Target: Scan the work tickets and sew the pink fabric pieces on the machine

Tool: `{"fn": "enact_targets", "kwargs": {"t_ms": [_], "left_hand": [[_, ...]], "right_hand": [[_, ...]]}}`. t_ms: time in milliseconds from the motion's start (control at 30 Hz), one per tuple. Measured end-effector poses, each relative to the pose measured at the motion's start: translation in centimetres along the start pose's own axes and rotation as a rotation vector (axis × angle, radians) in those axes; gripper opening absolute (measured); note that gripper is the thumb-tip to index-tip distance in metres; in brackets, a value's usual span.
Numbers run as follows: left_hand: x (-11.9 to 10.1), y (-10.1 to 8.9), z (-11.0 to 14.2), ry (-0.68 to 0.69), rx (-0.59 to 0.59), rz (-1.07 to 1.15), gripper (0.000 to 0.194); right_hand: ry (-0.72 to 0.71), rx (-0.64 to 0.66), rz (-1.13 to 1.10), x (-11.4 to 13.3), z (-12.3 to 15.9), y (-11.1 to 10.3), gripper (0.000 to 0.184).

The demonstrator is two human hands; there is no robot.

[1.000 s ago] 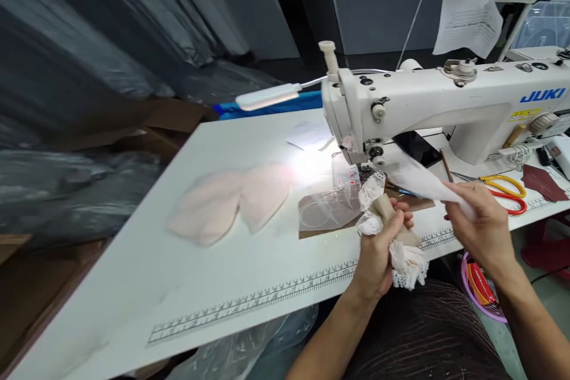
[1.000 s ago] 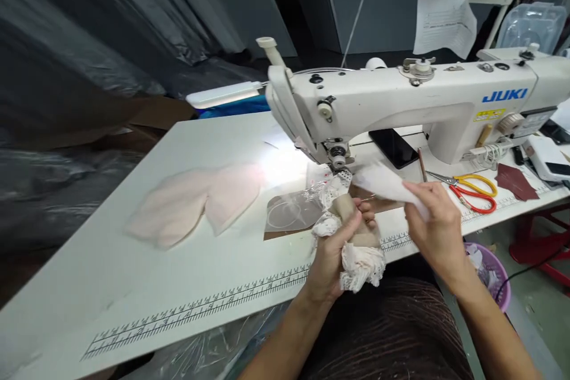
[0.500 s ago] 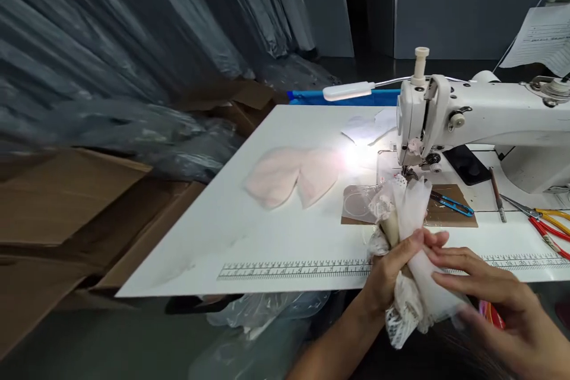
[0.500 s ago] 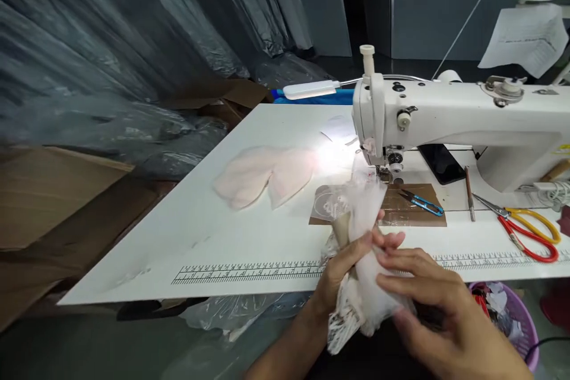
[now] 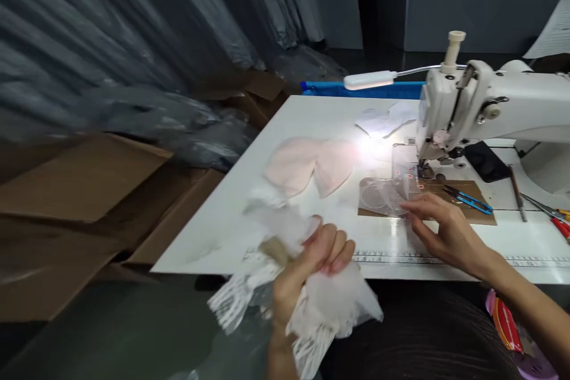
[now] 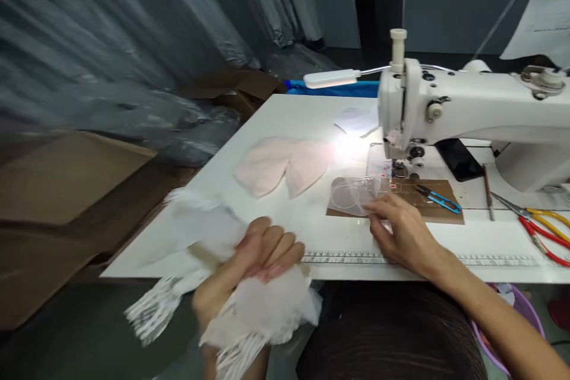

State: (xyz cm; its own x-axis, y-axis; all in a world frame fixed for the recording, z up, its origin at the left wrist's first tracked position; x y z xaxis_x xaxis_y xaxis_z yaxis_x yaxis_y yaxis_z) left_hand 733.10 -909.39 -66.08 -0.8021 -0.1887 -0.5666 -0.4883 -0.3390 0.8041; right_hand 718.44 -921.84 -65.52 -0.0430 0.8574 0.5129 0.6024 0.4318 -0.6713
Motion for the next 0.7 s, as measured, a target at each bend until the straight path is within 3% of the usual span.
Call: {"fn": "enact_targets", "kwargs": {"t_ms": [200,267,367,433,500,567,700], "left_hand": [[-0.7,-1.9,-2.1,-0.084,-0.131,0.236,0.020],[-0.8,-2.6,-2.3,-0.112,-0.198,0.242,0.023],[-0.8,-3.7,-2.3,-0.148,-0.278,0.217,0.022],[-0.6,-4.3,-2.3,-0.148,-0.300,0.196,0.020],[-0.2,-4.8,-2.2,-0.191,-0.309,0.144,0.024],[0.4,-5.0,-2.0,-0.240,-0.316,0.060,0.036],[1.0,-4.1,-2.0,-0.207,-0.333,-0.041,0.048]], "right_hand": [[-0.041,0.419,0.456,-1.9,-2.8,2.5,0.013],[-0.011,0.376,0.470,-2.7,-3.3,2.2,0.021],[0.020,0.103,0.423,-3.1,-4.9,0.8,0.026],[-0.017,-0.075,0.430,-2.4,-6.2,0.0,0.027],[-0.089,-0.171,0.380,-0.9,-7.0,0.0,0.035],[-0.129,-0.124,0.169,0.9,-7.2,0.9,0.046],[-0.050,0.144,-0.239,2.8,-5.5,4.0,0.061]]}}
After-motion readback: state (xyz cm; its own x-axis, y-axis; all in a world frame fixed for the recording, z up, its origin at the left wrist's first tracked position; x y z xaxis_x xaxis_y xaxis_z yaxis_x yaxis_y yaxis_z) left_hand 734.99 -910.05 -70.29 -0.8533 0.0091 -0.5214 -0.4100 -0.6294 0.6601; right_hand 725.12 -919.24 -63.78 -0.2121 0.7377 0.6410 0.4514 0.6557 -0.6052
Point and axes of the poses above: each hand's wrist, its own z-axis away from the middle knuckle, its own y-axis out of the palm, x = y × z, the point moved 4 cm from there along -z, towards the middle knuckle, and after that the axes turned 13 degrees about -y, right-handed, at the moved point
